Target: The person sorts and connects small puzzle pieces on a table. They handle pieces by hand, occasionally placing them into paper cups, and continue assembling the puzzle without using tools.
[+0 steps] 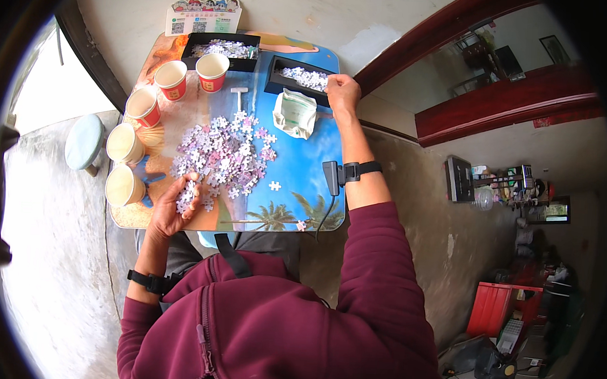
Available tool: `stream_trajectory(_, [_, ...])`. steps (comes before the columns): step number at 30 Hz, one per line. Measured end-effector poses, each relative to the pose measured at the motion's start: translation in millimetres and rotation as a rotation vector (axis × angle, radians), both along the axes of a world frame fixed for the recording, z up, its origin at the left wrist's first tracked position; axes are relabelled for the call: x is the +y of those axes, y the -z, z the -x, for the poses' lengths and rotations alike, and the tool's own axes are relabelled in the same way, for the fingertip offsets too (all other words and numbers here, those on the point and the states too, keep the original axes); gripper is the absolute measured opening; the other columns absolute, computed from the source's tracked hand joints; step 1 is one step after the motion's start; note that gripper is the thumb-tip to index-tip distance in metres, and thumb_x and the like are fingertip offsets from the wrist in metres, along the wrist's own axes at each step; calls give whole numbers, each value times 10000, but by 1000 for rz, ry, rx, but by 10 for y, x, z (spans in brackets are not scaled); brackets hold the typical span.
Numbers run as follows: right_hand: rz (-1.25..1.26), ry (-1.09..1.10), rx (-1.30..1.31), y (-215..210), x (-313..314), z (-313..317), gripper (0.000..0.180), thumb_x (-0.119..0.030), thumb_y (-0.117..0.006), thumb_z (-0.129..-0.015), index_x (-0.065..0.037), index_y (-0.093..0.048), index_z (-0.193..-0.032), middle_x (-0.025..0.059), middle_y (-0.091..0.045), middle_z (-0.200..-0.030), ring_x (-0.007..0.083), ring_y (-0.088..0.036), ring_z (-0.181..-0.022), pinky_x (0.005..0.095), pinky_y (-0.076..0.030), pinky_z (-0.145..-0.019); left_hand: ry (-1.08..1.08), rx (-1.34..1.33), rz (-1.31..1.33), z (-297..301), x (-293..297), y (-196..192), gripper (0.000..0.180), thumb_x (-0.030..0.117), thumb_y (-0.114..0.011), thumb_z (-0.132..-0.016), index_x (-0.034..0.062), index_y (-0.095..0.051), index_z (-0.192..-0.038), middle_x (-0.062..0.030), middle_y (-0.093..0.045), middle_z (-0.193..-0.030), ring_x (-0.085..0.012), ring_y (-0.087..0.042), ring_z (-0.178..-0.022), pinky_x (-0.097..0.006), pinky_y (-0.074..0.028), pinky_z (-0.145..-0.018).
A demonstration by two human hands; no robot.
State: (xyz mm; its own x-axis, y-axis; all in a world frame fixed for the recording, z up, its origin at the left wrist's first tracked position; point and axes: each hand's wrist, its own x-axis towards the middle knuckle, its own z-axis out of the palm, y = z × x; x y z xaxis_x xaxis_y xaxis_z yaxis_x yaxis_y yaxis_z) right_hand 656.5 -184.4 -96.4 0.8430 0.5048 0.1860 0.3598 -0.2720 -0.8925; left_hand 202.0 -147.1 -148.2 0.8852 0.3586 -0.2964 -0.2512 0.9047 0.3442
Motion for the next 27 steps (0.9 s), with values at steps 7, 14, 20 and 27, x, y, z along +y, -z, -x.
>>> stream_trajectory(7, [-13,-67,40,-4,-193,177,157,-140,-656,-859,7,-659,-912,34,-624,-711,85,-551,-590,225,-437,-529,-4,30,-17,-2,2,10,314,311,-482,-981,50,-527,-1150,-72,-591,-878,-152,-595,-675,-175,-459,-428])
stream_trajectory(14, [8,-301,76,-93,-229,853,109,-95,-632,-865,-7,-665,-922,16,-639,-731,67,-569,-625,215,-445,-558,7,32,102,37,22,91,328,303,-476,-986,43,-523,-1180,-94,-593,-917,-176,-601,-674,-185,-450,-404])
stream_trajectory(20, [224,-884,147,-271,-108,1766,107,-69,-602,-881,-6,-653,-951,-7,-623,-765,56,-551,-667,218,-456,-605,-6,8,-60,7,3,29,292,253,-506,-974,15,-523,-1142,-74,-568,-851,-120,-538,-585,-162,-362,-372])
stream_trajectory(27, [441,-1415,107,-446,73,2388,155,-108,-622,-812,-12,-662,-927,41,-680,-817,98,-586,-731,265,-483,-703,3,-14,-240,-16,-55,8,218,236,-527,-971,25,-570,-1009,-44,-577,-768,-89,-507,-548,-159,-321,-385])
